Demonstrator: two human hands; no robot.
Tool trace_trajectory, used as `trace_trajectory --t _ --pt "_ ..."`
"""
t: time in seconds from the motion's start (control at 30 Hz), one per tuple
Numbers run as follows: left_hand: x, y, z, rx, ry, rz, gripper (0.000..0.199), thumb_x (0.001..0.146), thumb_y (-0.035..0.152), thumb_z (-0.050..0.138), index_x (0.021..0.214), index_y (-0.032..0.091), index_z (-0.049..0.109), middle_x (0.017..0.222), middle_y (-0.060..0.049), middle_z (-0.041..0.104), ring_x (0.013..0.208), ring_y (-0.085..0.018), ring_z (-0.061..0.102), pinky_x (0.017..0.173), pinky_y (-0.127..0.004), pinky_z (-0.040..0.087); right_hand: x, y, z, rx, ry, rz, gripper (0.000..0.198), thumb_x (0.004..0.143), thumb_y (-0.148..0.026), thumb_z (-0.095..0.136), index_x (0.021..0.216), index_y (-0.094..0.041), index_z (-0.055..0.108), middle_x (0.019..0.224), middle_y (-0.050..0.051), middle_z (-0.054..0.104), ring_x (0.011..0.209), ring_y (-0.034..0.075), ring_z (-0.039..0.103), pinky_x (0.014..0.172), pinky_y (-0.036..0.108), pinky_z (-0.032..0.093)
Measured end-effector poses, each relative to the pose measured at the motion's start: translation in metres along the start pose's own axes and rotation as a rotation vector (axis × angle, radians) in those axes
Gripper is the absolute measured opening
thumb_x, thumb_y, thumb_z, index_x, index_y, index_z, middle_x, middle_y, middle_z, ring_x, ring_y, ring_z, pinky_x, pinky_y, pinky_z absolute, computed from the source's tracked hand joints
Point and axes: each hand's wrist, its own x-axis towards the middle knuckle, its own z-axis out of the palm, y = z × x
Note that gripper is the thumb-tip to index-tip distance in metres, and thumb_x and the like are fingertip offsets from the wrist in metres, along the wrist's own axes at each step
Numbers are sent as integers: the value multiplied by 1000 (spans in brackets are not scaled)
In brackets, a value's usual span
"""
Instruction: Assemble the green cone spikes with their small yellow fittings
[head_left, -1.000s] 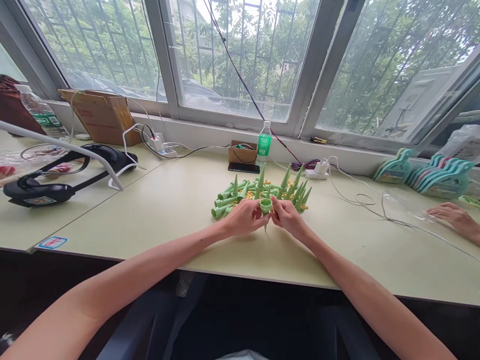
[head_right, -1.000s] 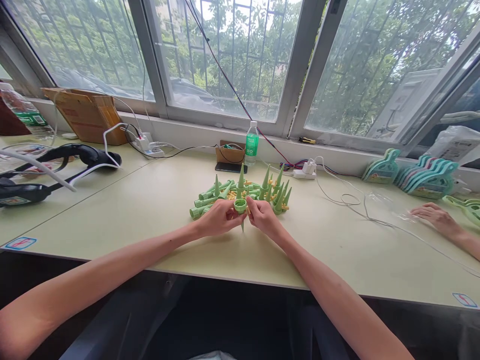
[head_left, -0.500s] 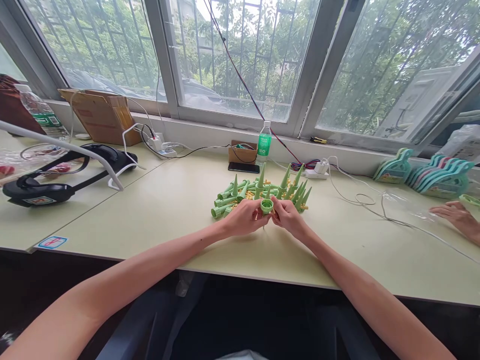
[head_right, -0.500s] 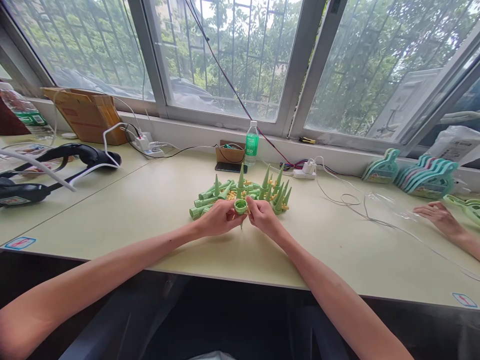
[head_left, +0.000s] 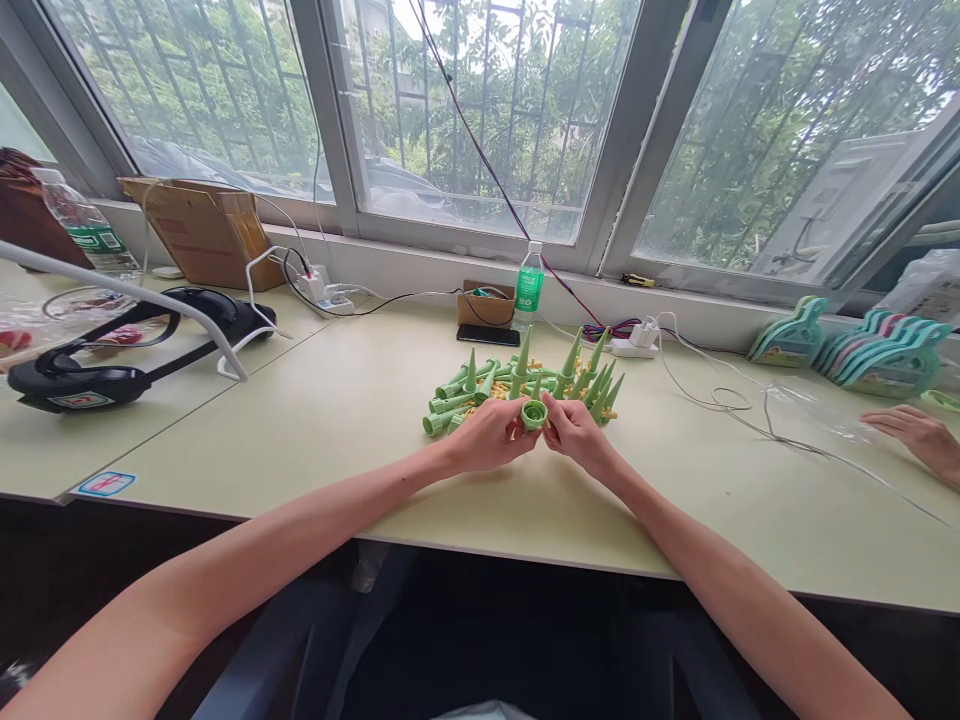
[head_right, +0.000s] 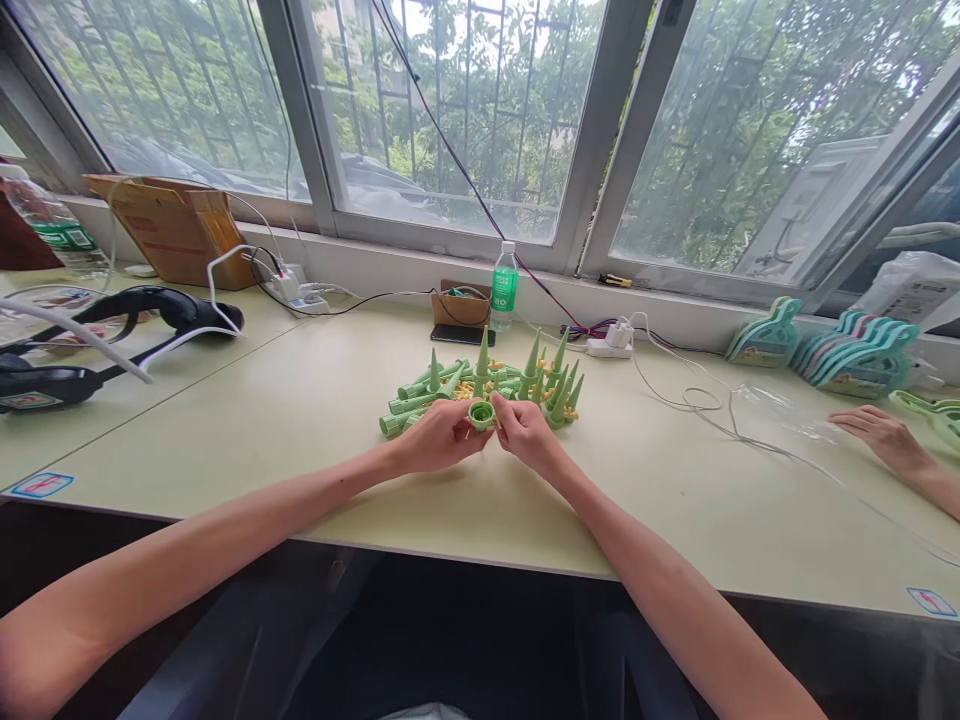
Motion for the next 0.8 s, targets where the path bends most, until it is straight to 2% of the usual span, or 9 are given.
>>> trace_trajectory --t 0.43,0.7,0.8 --pt "-1 0 -3 107 -13 56 5 83 16 50 78 18 48 67 4 49 56 -9 41 56 -23 34 -1 -4 1 24 3 13 65 85 -72 55 50 -21 37 40 -5 32 36 7 29 38 25 20" --pt "-2 0 -9 267 -24 128 8 82 16 51 90 18 54 75 0 55 59 -12 46 56 -25 32 -2 -9 3 19 -1 30 66 83 -75 54 49 -21 36 40 -6 30 36 7 29 38 25 20" --pt "-3 -2 -6 268 2 108 10 82 16 53 91 18 56 76 0 56 58 -12 47 56 -24 33 -2 -10 4 16 3 16 66 83 -75 54 50 -21 37 40 -6 31 36 7 29 38 25 21"
